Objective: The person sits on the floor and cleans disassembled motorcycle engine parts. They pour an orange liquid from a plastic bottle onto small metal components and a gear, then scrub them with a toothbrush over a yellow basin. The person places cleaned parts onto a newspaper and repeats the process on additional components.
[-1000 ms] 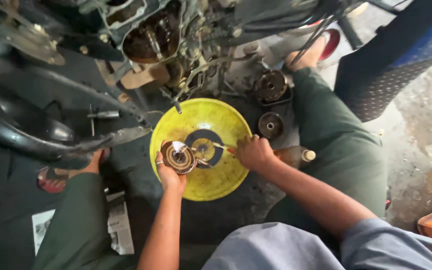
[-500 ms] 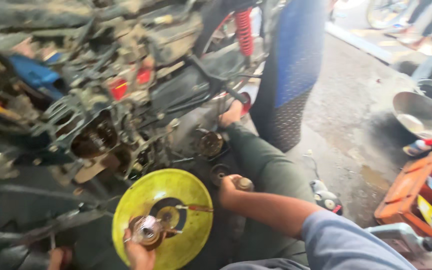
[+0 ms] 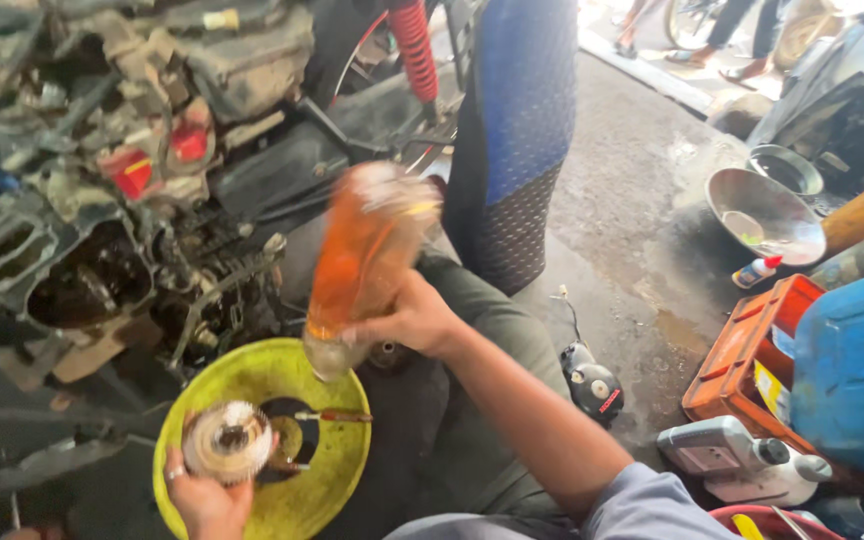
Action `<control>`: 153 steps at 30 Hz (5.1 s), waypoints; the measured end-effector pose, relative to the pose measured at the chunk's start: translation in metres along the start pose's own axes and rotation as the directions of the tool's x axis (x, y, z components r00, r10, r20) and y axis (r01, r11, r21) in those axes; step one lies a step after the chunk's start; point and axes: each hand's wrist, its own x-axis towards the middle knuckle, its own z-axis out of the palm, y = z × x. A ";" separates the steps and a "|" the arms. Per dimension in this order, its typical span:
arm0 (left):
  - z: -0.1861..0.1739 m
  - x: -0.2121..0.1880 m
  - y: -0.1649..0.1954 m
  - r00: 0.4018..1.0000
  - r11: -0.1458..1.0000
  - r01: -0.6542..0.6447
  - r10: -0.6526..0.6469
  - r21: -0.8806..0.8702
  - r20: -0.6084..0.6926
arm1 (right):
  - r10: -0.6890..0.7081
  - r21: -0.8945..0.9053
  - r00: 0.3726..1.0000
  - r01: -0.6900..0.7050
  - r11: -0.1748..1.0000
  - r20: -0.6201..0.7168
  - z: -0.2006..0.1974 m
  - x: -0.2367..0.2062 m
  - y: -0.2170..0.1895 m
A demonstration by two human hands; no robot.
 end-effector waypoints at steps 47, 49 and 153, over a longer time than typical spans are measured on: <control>-0.012 0.013 0.030 0.964 0.981 0.040 0.013 -0.191 0.265 | -0.189 0.334 0.842 0.392 0.857 -0.505 0.083 -0.045 0.001; -0.012 0.011 0.031 0.962 0.980 0.036 0.019 -0.194 0.272 | -0.197 0.329 0.847 0.392 0.859 -0.493 0.082 -0.045 0.001; -0.024 0.002 0.037 0.957 0.955 0.141 -0.065 -0.260 0.281 | -0.248 0.377 0.884 0.403 0.834 -0.395 0.080 -0.062 0.004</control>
